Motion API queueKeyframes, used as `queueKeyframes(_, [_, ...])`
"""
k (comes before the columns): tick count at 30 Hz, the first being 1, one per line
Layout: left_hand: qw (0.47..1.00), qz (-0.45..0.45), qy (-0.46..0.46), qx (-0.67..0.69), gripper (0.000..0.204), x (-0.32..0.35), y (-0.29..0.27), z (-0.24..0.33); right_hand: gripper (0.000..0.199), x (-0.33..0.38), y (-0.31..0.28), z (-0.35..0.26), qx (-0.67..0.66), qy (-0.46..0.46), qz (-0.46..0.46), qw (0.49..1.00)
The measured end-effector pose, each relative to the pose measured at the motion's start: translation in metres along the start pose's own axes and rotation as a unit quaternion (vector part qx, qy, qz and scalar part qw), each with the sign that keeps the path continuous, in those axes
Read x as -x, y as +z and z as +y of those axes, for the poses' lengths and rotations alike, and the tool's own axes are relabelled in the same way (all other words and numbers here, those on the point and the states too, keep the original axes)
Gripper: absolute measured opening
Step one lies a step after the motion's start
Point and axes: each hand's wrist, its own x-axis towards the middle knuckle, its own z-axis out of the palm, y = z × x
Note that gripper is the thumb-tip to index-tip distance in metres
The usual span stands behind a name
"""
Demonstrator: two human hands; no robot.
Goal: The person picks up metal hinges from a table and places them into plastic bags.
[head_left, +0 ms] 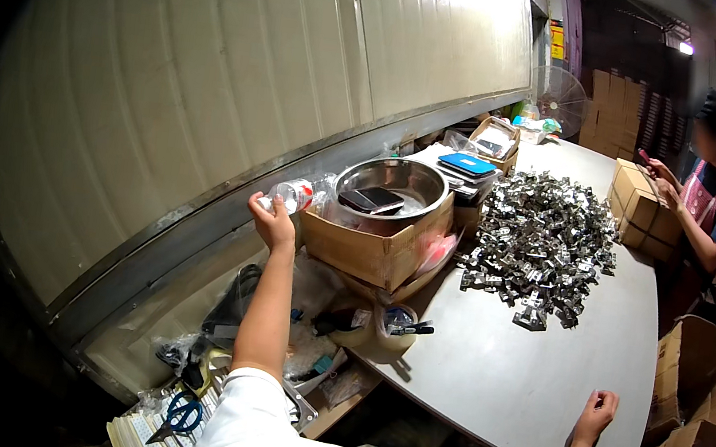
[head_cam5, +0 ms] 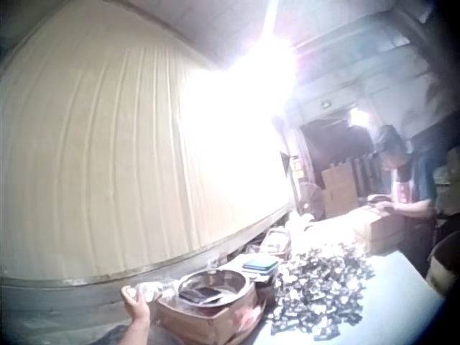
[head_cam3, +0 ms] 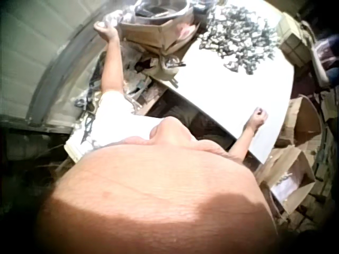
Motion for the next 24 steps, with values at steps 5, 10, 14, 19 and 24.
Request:
queueKeyframes(5, [0.98,-0.091,0.041,-0.172,0.079,-0.046,0.008,-0.047,0.01,0.001,0.005,0.001,0.006,-0.001,0.004,1.0])
queueKeyframes(10, [0.932,-0.154,-0.005,-0.328,0.099,-0.04,-0.006,-0.066,0.011,-0.003,0.002,-0.007,0.004,0.026,-0.011,1.0])
queueKeyframes(14, [0.953,-0.084,0.213,-0.197,0.081,0.01,-0.015,0.029,0.012,-0.006,-0.003,0.007,0.022,0.008,0.005,1.0])
queueKeyframes(19, [0.796,-0.457,0.395,0.043,0.044,0.103,-0.04,0.246,0.012,0.001,0.005,0.009,0.038,0.007,-0.002,0.999])
queueKeyframes(24, [0.559,-0.491,0.657,0.12,0.014,0.195,-0.072,0.392,0.012,-0.004,-0.023,0.035,0.112,-0.02,0.017,0.993])
